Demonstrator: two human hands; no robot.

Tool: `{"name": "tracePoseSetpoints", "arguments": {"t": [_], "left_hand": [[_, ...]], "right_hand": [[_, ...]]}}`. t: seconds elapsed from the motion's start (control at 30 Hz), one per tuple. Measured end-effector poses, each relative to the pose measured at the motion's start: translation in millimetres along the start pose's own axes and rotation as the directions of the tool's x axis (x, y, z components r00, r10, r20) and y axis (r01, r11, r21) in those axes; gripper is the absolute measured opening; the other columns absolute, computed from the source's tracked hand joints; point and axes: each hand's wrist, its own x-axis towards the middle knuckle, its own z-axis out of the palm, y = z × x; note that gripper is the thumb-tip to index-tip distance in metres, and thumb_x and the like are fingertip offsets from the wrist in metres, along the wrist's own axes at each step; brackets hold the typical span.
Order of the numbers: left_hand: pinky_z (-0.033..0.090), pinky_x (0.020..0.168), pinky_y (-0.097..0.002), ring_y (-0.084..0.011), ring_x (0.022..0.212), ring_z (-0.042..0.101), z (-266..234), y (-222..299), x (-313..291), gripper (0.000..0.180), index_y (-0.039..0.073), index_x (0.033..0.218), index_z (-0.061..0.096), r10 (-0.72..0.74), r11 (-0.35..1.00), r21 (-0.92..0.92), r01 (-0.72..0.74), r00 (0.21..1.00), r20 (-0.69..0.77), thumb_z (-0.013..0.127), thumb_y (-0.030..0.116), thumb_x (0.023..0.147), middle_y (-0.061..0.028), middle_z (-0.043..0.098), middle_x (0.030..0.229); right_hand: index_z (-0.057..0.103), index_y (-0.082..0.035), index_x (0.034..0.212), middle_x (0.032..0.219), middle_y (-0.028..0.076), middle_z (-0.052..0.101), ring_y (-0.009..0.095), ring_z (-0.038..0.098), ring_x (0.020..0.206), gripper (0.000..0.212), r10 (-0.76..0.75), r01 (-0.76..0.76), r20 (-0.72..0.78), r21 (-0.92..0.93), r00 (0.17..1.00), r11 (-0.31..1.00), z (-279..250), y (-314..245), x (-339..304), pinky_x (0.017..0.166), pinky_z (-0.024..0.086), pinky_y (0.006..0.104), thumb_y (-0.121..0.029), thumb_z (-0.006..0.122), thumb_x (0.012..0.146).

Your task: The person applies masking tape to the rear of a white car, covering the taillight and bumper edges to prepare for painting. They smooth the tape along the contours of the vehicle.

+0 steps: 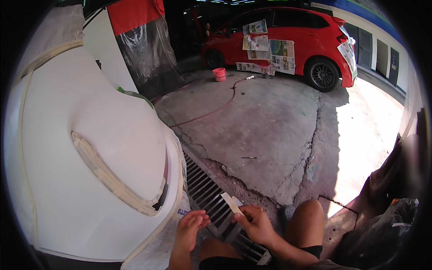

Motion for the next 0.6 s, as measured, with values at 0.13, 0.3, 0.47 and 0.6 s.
{"name": "tracePoseSetpoints", "arguments": {"t": [0.13,0.3,0.47,0.6], "left_hand": [[0.052,0.106,-0.0392,-0.0267,0.125,0.068,30,40,9,0.059,0.002,0.157,0.055,0.031,0.981,0.185,-0.063,0.985,0.170,0.076,0.021,0.105,-0.0134,0.067,0.137],[0.053,0.107,-0.0333,-0.0185,0.130,0.061,36,53,26,0.072,0.003,0.162,0.051,-0.078,0.995,0.079,0.055,0.940,0.331,0.085,0.014,0.100,-0.0134,0.059,0.148],[0.055,0.097,-0.0261,-0.0103,0.111,0.068,43,79,41,0.051,0.001,0.145,0.067,-0.124,0.979,0.201,0.043,0.904,0.410,0.086,0.011,0.099,-0.0078,0.072,0.131],[0.057,0.091,-0.0258,-0.0091,0.096,0.071,25,71,41,0.024,0.001,0.120,0.079,-0.159,0.958,0.282,0.052,0.915,0.370,0.085,0.009,0.098,-0.0033,0.079,0.106]], "right_hand": [[0.075,-0.008,0.117,0.087,-0.001,0.077,0.015,0.071,0.090,0.021,0.019,-0.016,-0.025,0.094,1.000,0.995,5,6,-5,0.129,0.023,0.0526,-0.025,0.063,0.113],[0.074,-0.008,0.127,0.091,0.005,0.078,0.022,0.074,0.089,0.025,0.008,-0.008,0.010,0.014,1.000,1.000,1,-2,-9,0.125,0.030,0.0543,-0.026,0.066,0.110],[0.077,-0.008,0.124,0.098,0.008,0.077,0.024,0.074,0.102,0.024,-0.051,0.050,-0.009,-0.084,0.999,0.995,-7,-12,-18,0.125,0.030,0.0577,-0.024,0.070,0.108],[0.078,-0.008,0.121,0.105,0.010,0.077,0.027,0.073,0.108,0.023,-0.162,0.163,0.019,-0.168,0.987,0.972,-4,-13,-21,0.127,0.028,0.0610,-0.024,0.072,0.106]]}}
